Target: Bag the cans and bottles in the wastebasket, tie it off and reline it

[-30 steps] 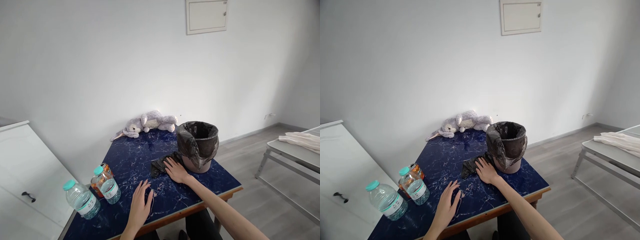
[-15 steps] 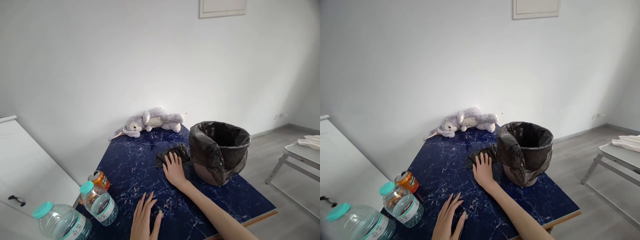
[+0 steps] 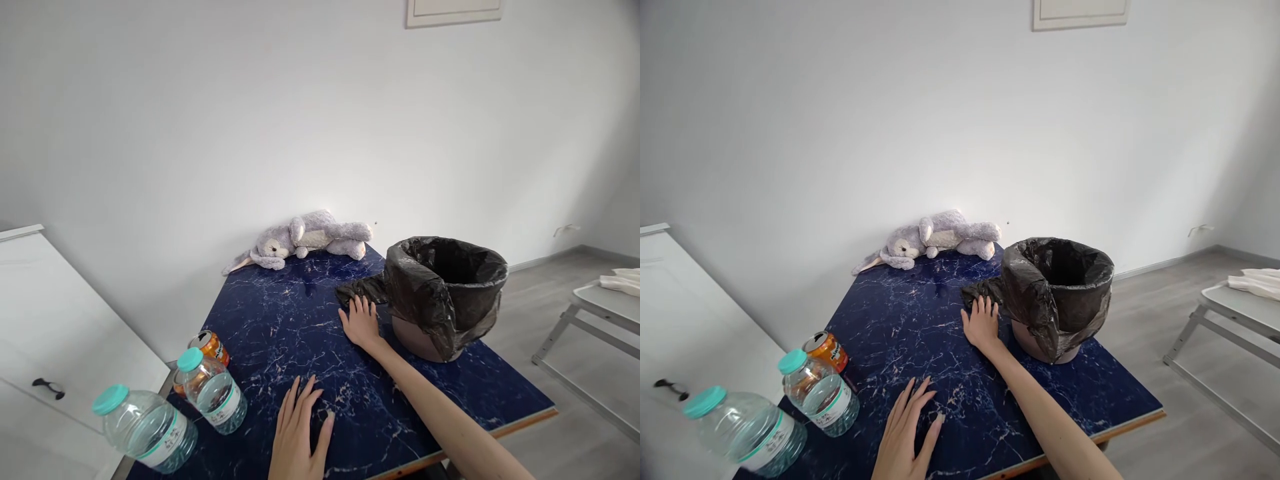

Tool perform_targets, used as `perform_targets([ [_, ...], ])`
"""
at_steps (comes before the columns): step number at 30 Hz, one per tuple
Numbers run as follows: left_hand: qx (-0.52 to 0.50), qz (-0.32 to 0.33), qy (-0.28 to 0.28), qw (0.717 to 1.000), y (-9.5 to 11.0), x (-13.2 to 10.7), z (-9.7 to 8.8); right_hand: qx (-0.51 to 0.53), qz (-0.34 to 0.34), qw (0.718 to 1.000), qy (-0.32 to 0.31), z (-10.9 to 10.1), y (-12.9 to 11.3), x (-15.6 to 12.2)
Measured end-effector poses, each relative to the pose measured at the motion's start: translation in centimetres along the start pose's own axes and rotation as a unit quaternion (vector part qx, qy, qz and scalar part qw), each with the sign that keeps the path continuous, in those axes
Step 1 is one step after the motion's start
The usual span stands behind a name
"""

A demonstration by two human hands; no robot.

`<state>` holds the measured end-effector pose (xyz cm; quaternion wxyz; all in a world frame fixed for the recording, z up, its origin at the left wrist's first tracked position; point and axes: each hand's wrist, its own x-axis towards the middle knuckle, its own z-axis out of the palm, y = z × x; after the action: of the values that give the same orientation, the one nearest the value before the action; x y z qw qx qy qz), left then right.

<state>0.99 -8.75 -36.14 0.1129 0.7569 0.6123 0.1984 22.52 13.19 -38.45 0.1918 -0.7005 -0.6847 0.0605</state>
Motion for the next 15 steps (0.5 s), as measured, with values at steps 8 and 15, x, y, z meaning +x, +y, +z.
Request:
perform_targets([
  [8,0.003,0.014,0.005,1.000,-0.2,-0.2,0.2,-0.025,0.025,0.997,0.066,-0.4,-0.2,-0.8],
  [15,0.018,0.046,0.039,0.998,-0.8,-0.2,0.7,0.001,-0.109,0.994,-0.028,-0.7,-0.2,-8.0],
])
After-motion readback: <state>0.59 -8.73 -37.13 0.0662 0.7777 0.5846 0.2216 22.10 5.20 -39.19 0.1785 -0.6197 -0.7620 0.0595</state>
